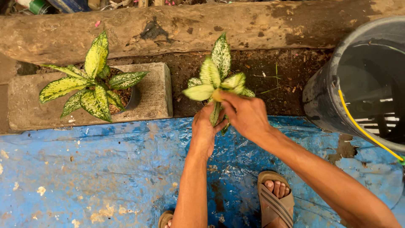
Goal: The person wipes the leaves of a potted plant using a yellow sponge dipped in water from a nearby bucket. They repeatedly dip the sponge and wipe individual leaves, then briefly move the plant aside before returning to continue wiping.
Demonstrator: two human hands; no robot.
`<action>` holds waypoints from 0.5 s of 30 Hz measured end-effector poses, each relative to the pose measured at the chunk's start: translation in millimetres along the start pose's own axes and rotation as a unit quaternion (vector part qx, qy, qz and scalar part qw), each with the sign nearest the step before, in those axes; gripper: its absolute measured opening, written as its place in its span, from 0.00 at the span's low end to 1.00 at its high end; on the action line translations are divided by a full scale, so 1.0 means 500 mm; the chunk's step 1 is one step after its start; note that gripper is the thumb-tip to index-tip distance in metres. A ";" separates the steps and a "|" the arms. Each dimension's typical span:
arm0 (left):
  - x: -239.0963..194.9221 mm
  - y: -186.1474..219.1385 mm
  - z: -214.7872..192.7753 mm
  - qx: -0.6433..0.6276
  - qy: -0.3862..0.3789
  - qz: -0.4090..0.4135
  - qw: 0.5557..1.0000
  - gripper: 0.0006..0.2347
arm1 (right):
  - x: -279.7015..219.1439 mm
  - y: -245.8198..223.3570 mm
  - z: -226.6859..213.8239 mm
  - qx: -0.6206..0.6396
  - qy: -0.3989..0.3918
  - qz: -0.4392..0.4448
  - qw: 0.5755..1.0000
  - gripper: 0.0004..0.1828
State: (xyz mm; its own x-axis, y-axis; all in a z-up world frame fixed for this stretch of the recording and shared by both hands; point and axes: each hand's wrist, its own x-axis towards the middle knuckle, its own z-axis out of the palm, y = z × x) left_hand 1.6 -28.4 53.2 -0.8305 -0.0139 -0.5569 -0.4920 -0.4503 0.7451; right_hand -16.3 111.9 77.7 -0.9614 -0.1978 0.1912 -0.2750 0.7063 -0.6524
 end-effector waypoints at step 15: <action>-0.023 0.023 0.004 -0.254 -0.062 -0.005 0.965 0.21 | -0.052 -0.024 0.006 0.116 0.011 -0.120 0.986 0.09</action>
State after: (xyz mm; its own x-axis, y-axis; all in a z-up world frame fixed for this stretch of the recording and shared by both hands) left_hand 5.0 -31.8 69.1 -0.8666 0.0854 -0.4916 -0.3345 -0.8304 0.4456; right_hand 12.1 106.7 78.2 -0.8691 -0.3238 0.3740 -0.4905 0.4653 -0.7368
